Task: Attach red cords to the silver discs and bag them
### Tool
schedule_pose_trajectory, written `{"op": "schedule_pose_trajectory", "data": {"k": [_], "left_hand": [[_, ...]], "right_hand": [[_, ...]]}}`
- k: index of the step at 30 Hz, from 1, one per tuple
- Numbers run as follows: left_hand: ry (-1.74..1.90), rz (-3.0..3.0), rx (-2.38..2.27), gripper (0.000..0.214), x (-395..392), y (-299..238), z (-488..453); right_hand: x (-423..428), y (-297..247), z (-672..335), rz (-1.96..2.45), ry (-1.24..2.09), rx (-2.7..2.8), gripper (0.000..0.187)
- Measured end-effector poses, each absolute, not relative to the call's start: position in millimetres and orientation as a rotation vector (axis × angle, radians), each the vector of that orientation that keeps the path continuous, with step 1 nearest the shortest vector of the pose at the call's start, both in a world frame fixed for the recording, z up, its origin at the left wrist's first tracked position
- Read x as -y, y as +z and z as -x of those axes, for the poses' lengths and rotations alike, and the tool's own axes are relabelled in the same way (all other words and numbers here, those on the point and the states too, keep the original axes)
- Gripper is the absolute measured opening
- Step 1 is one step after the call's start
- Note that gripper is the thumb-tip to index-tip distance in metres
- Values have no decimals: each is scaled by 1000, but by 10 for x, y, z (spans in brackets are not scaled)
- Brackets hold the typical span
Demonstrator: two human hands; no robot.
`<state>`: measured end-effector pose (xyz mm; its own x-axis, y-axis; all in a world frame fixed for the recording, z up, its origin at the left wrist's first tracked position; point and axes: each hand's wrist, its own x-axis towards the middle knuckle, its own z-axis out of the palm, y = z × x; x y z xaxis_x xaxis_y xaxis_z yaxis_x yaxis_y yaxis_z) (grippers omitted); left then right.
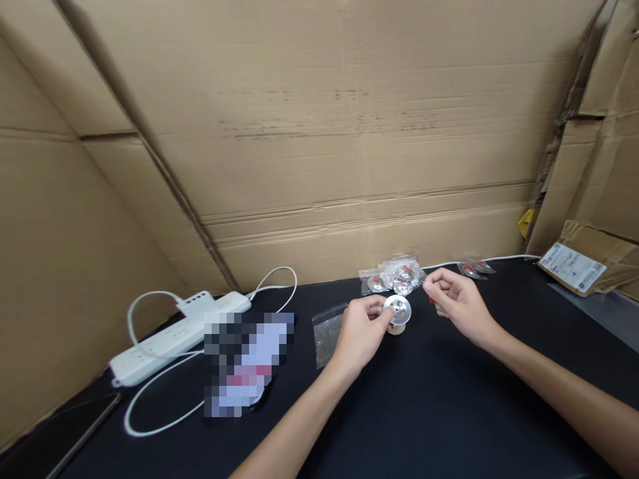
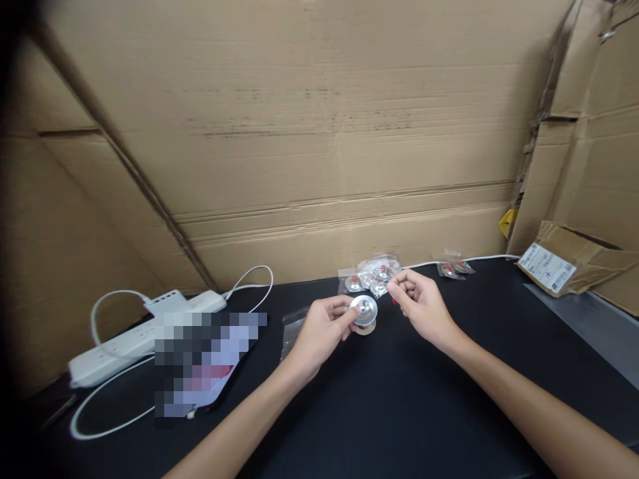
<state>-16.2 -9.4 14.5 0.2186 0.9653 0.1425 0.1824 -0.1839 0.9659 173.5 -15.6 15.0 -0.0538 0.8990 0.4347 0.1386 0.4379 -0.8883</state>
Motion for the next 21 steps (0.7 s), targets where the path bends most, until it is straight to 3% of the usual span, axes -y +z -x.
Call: {"op": "schedule_pose_trajectory", "data": {"k": [4,9,18,21], "left_hand": [[1050,-1588,-1073,18,93,137,167],[1028,-1600,-1034,16,104,131,158],[1030,-1586,-860,19,116,103,121],[1024,-1574,-817,20,117,99,112]], "right_hand": [[201,168,-1676,901,1029,1477,27],[202,71,-1645,880,1063,1560,19],[240,97,-1668,936,420,1908,13],[244,111,-1676,893,343,1913,15]]}}
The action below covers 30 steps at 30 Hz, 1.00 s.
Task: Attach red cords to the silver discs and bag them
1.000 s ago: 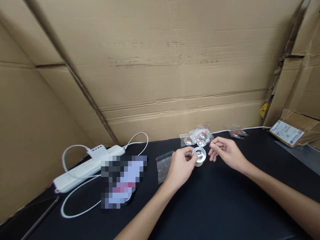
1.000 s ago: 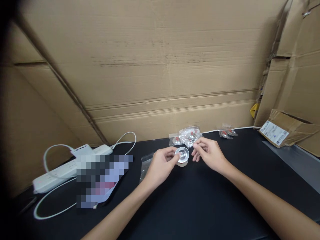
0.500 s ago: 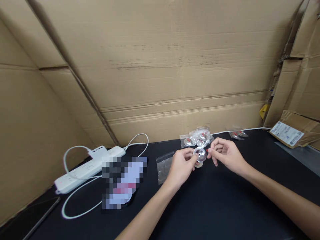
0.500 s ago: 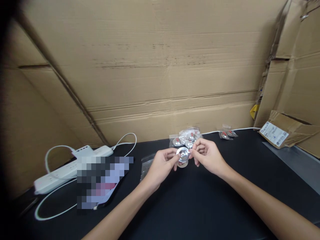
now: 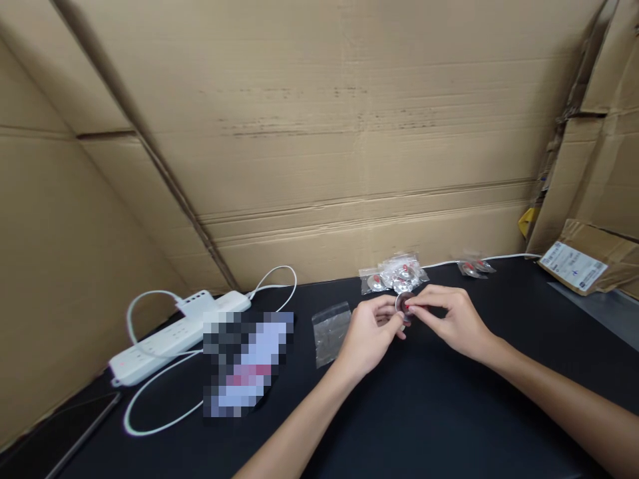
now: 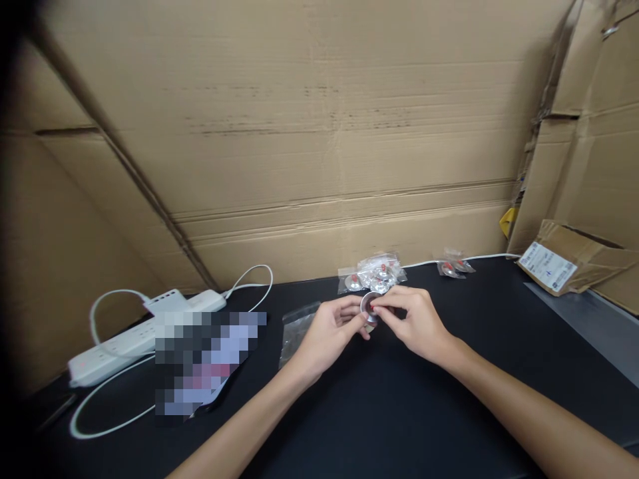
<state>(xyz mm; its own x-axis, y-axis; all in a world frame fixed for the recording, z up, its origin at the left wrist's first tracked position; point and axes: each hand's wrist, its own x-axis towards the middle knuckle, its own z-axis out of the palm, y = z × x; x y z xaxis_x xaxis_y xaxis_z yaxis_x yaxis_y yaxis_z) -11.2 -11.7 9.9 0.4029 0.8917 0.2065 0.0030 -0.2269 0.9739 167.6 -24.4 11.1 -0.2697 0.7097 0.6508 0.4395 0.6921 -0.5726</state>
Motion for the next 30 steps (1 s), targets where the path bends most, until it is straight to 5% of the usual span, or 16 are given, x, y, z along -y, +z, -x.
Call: {"op": "schedule_pose_trajectory", "data": {"k": [30], "left_hand": [[1041,-1532,-790,35,138,90,101]], "right_hand": [[230,78,-1675,1000,220,1920,12]]}}
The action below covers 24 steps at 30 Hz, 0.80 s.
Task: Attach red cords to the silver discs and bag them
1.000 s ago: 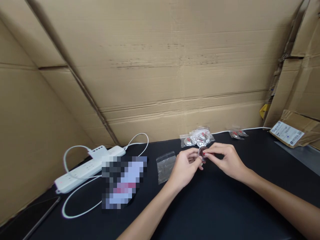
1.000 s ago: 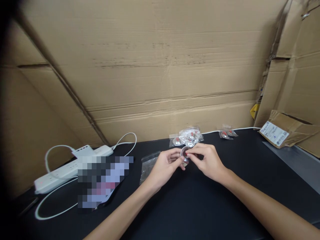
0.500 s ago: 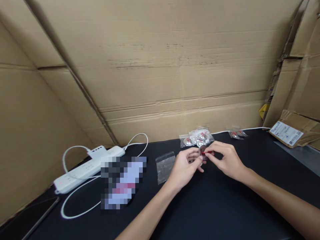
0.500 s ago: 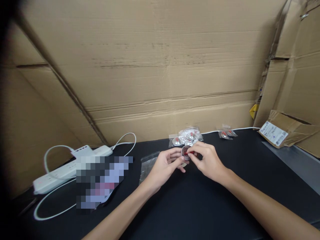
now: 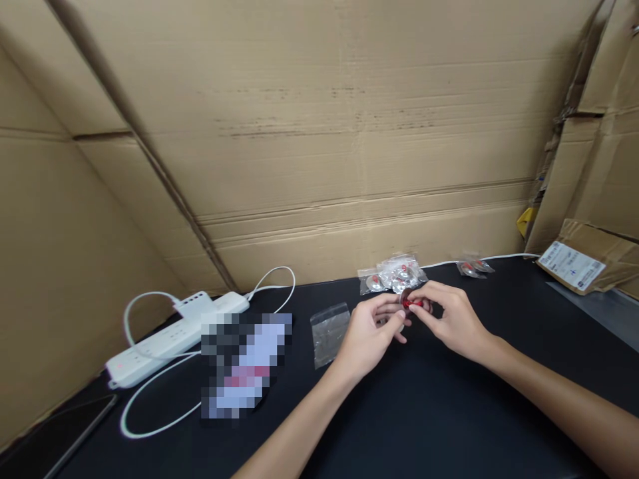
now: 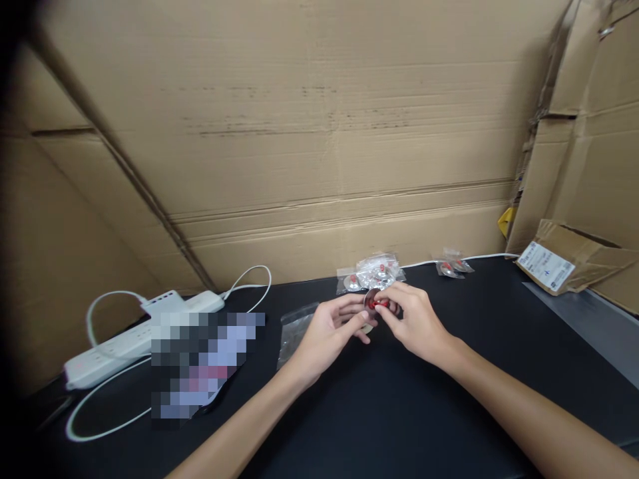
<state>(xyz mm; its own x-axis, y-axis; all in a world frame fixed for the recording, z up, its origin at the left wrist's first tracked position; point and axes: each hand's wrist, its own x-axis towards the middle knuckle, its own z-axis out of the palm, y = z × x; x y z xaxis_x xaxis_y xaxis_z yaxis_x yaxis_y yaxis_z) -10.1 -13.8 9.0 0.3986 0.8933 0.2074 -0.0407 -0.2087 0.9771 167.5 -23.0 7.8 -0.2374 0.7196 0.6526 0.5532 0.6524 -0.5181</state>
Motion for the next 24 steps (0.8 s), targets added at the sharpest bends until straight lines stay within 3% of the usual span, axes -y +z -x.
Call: {"op": "schedule_pose_trajectory", "data": {"k": [24], "left_hand": [[963,-1515,-741,37,180,130,88]], "right_hand": [[207,51,-1704,1089,231,1909,11]]}}
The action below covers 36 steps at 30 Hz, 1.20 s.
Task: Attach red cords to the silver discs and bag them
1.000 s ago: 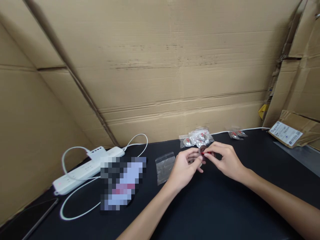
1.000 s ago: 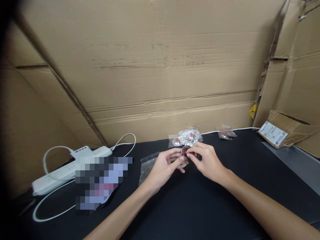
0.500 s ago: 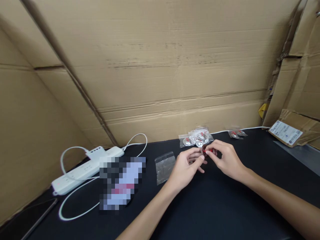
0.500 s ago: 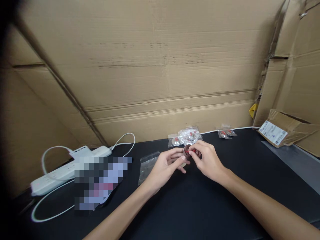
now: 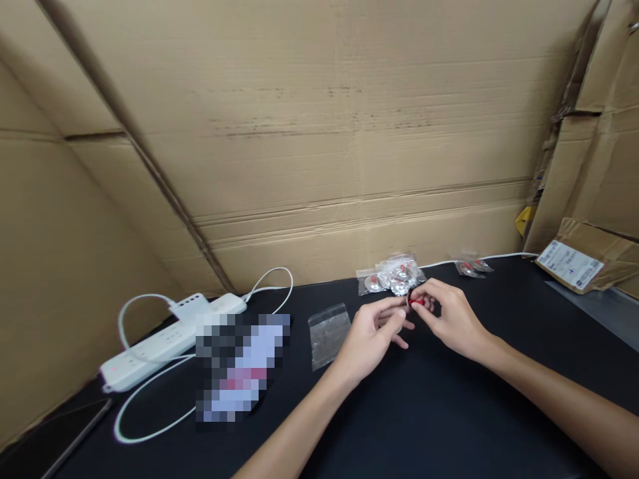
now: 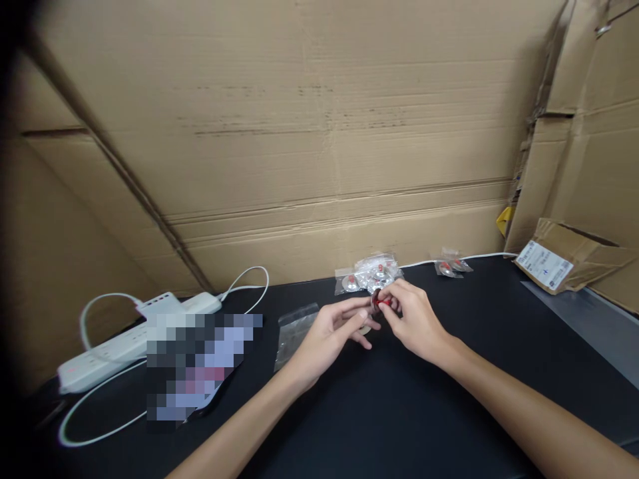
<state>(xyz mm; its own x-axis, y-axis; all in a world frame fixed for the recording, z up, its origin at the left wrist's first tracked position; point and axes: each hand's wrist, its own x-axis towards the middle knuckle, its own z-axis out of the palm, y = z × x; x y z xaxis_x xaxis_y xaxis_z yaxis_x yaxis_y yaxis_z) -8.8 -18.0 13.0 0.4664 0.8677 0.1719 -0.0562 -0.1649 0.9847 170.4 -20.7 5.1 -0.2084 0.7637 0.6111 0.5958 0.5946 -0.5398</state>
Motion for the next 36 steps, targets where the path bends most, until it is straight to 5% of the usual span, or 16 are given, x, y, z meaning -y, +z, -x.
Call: {"op": "schedule_pose_trajectory", "data": {"k": [23,36], "left_hand": [[942,-1745,-798,41,257,121,66],[1096,-1714,-940,19,219,80,85]], "right_hand": [[183,-3,-1738,1134,128,2014,9],[262,-3,-1628,1033,302,1983,11]]}}
